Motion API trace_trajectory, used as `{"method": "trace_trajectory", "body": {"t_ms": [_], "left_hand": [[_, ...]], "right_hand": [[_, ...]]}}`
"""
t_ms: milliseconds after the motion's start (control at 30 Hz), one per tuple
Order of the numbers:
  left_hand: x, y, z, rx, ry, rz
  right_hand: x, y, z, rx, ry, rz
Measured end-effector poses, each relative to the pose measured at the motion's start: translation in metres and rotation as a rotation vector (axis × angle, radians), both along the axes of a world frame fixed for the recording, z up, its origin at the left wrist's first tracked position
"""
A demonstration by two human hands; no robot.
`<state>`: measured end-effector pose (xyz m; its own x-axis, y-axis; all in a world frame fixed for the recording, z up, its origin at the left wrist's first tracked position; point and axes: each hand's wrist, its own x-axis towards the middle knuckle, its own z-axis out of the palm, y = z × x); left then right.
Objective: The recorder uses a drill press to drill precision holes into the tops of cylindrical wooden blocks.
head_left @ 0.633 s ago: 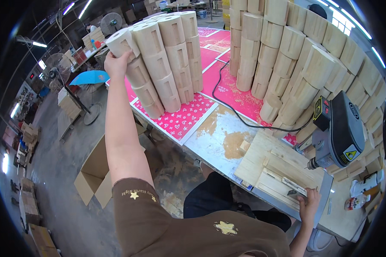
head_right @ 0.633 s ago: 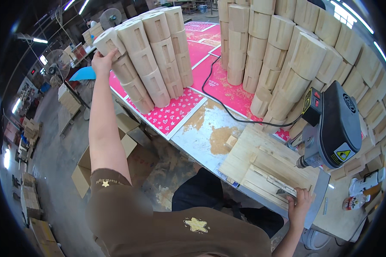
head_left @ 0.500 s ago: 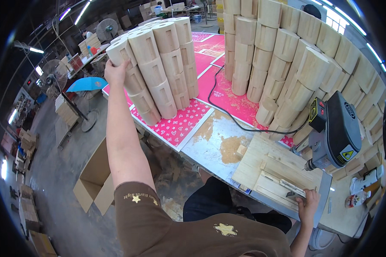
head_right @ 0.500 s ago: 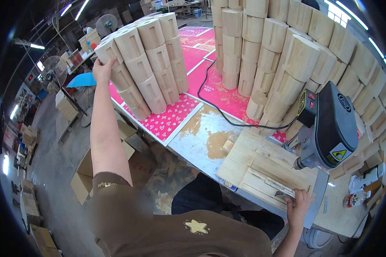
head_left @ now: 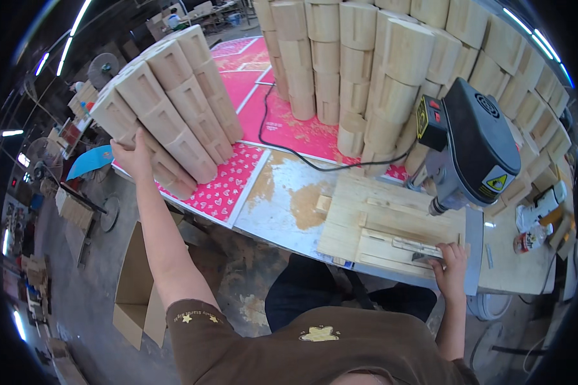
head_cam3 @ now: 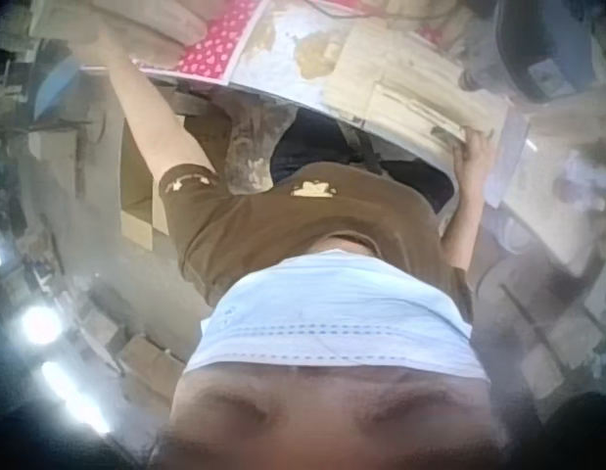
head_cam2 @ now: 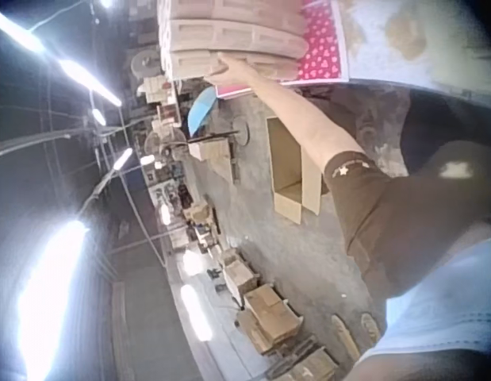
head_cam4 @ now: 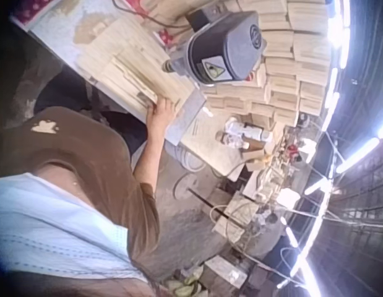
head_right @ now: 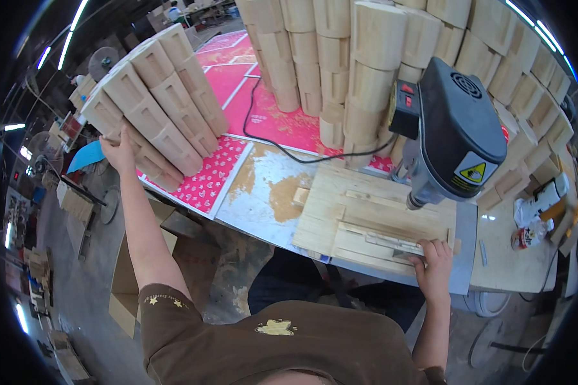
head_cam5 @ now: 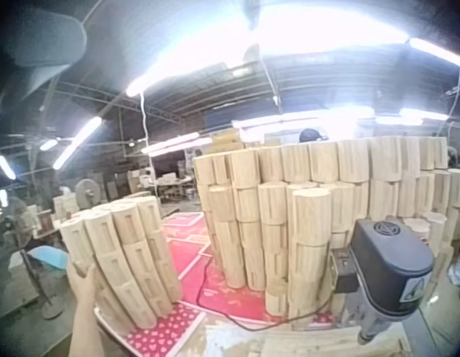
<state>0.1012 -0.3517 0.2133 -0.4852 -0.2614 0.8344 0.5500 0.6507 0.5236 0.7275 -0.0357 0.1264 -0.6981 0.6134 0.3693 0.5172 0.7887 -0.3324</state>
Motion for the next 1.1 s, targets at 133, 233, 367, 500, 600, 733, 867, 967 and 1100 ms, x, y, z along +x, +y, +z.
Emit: {"method": "trace_trajectory", "body": {"t_ms": [133, 233, 367, 500, 600, 733, 867, 967, 1100], "left_hand": [[0.036, 0.02, -0.003, 0.001, -0.025, -0.124], [0.065, 0.049, -0.017, 0.025, 0.0, -0.04], [0.096, 0.11, -0.058, 0.083, 0.073, -0.253], [0.123, 0.189, -0.121, 0.359, -0.267, -0.972], [0.182, 0.259, -0.119, -0.081, -0.498, -0.959], [0.192, 0.335, -0.161, -0.257, -0.662, -1.086], [0.214, 0.382, -0.172, -0.218, -0.803, -1.064], [0.206, 0.384, -0.185, -0.161, -0.781, -1.034], [0.199, 0.34, -0.16, -0.17, -0.739, -1.093]], "right_hand": [[-0.001, -0.002, 0.0, -0.013, -0.019, -0.01], [0.0, -0.001, -0.001, -0.013, -0.025, -0.002], [0.004, 0.001, -0.001, -0.01, -0.012, -0.028], [-0.002, 0.002, 0.002, 0.008, -0.023, -0.004], [0.001, 0.003, 0.0, 0.007, -0.011, -0.009], [-0.004, 0.0, 0.001, 0.024, -0.057, -0.007], [0.001, -0.002, -0.003, -0.006, -0.072, -0.045], [-0.003, 0.001, -0.003, 0.011, -0.047, 0.003], [-0.002, 0.001, -0.003, 0.029, -0.031, 0.031]]}}
